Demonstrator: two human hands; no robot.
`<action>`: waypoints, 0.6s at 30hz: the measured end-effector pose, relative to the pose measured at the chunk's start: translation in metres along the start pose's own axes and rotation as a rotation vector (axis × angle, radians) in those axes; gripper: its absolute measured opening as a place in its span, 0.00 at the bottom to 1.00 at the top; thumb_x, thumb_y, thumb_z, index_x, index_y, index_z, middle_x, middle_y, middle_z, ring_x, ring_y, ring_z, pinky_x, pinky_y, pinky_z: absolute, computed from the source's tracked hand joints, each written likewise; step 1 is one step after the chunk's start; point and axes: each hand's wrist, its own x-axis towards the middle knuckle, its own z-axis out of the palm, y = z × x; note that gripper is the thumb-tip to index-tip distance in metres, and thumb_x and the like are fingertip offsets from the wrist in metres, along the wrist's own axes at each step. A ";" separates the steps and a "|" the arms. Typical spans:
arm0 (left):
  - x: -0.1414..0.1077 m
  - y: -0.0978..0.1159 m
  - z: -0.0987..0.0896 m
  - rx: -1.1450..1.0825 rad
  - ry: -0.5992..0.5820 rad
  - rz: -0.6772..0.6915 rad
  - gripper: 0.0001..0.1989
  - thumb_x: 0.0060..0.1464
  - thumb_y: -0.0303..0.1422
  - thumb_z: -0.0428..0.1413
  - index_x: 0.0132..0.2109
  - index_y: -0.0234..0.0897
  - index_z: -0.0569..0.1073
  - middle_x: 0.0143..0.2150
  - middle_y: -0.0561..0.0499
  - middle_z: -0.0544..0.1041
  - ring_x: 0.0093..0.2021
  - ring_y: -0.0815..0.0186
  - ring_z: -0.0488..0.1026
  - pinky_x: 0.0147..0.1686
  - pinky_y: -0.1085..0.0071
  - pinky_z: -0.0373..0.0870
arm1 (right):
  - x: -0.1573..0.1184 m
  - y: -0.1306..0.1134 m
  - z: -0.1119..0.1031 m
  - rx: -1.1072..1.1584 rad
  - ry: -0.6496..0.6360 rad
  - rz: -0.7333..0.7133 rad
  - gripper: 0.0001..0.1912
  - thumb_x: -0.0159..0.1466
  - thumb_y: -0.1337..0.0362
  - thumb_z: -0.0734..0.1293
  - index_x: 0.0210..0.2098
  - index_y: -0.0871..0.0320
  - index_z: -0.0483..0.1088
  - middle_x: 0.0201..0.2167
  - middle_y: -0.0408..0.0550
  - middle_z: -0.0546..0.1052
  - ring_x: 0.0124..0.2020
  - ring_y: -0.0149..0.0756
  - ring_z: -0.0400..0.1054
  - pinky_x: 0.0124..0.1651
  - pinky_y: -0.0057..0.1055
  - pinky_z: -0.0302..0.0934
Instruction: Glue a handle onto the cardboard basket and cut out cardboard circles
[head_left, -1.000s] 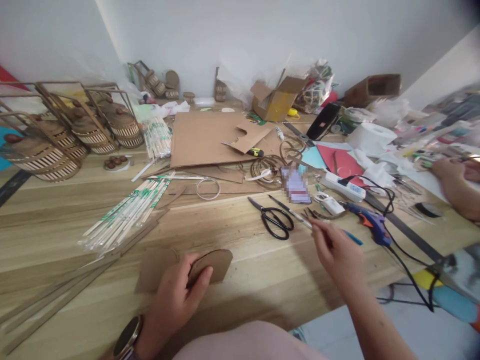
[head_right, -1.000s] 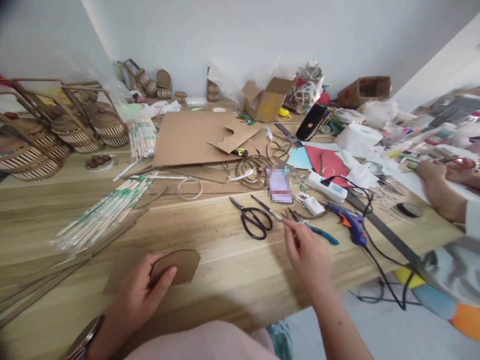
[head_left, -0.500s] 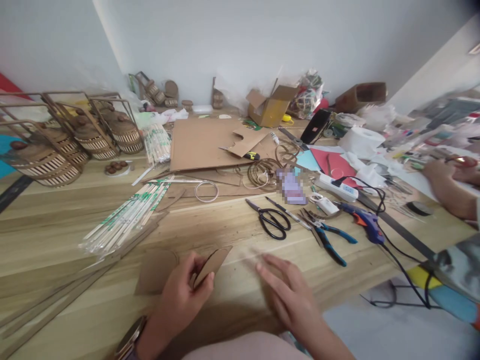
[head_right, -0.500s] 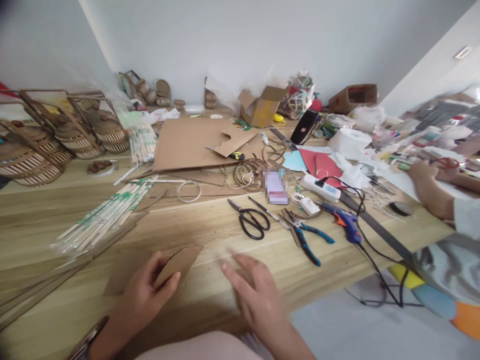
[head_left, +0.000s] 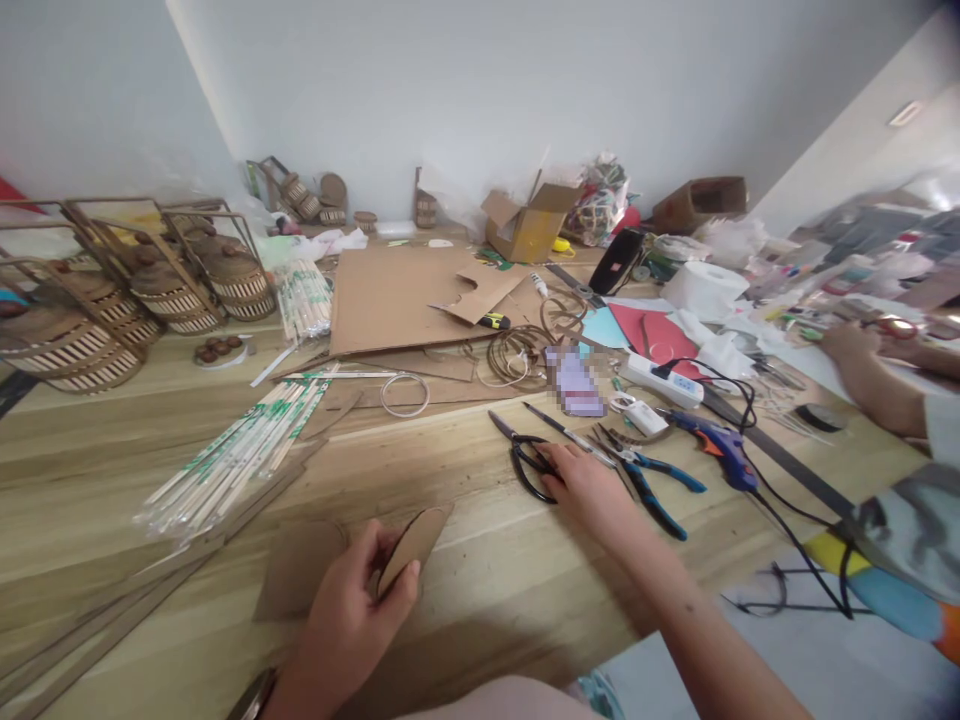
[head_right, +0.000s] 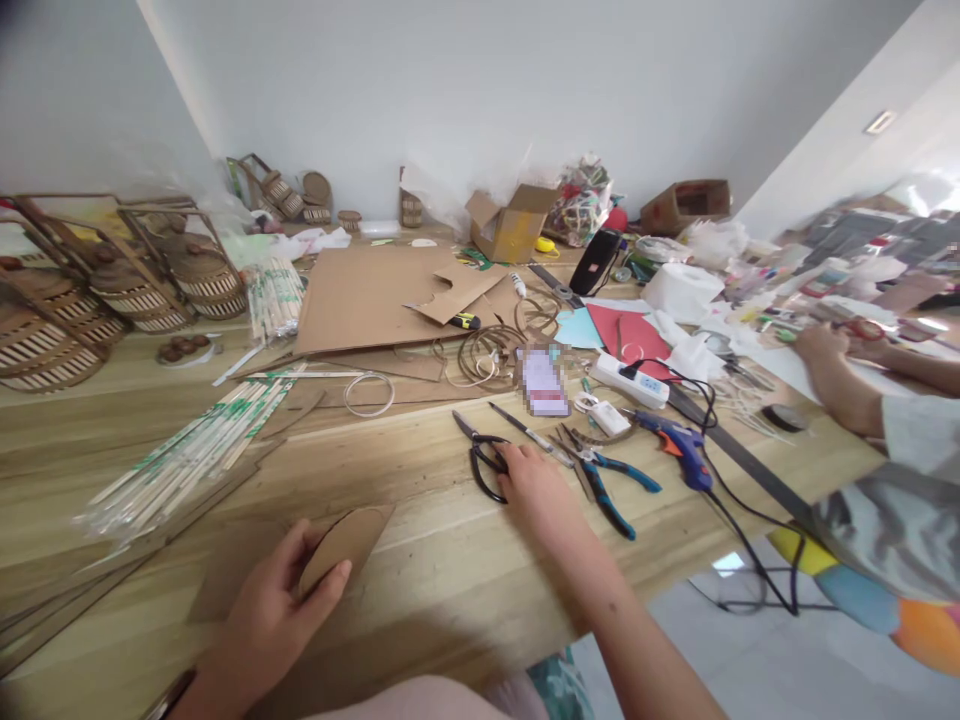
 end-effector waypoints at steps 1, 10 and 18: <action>0.000 0.000 0.000 -0.002 -0.004 0.000 0.08 0.56 0.39 0.54 0.32 0.42 0.70 0.26 0.56 0.76 0.26 0.66 0.75 0.27 0.75 0.71 | -0.005 -0.001 -0.002 0.013 -0.018 0.007 0.17 0.62 0.72 0.65 0.50 0.61 0.74 0.44 0.58 0.80 0.43 0.47 0.76 0.48 0.38 0.67; 0.000 -0.001 -0.001 -0.013 -0.021 -0.011 0.09 0.56 0.41 0.55 0.33 0.42 0.70 0.26 0.56 0.77 0.27 0.66 0.75 0.28 0.75 0.72 | -0.054 -0.019 -0.007 0.222 -0.009 0.025 0.15 0.66 0.68 0.59 0.50 0.58 0.72 0.48 0.58 0.77 0.49 0.45 0.73 0.53 0.41 0.66; 0.000 0.009 -0.004 -0.017 -0.024 -0.055 0.09 0.55 0.42 0.55 0.32 0.42 0.70 0.27 0.56 0.77 0.28 0.64 0.75 0.29 0.73 0.71 | -0.145 0.039 -0.002 0.649 -0.734 0.095 0.15 0.57 0.56 0.70 0.20 0.58 0.74 0.12 0.40 0.68 0.13 0.32 0.67 0.16 0.24 0.60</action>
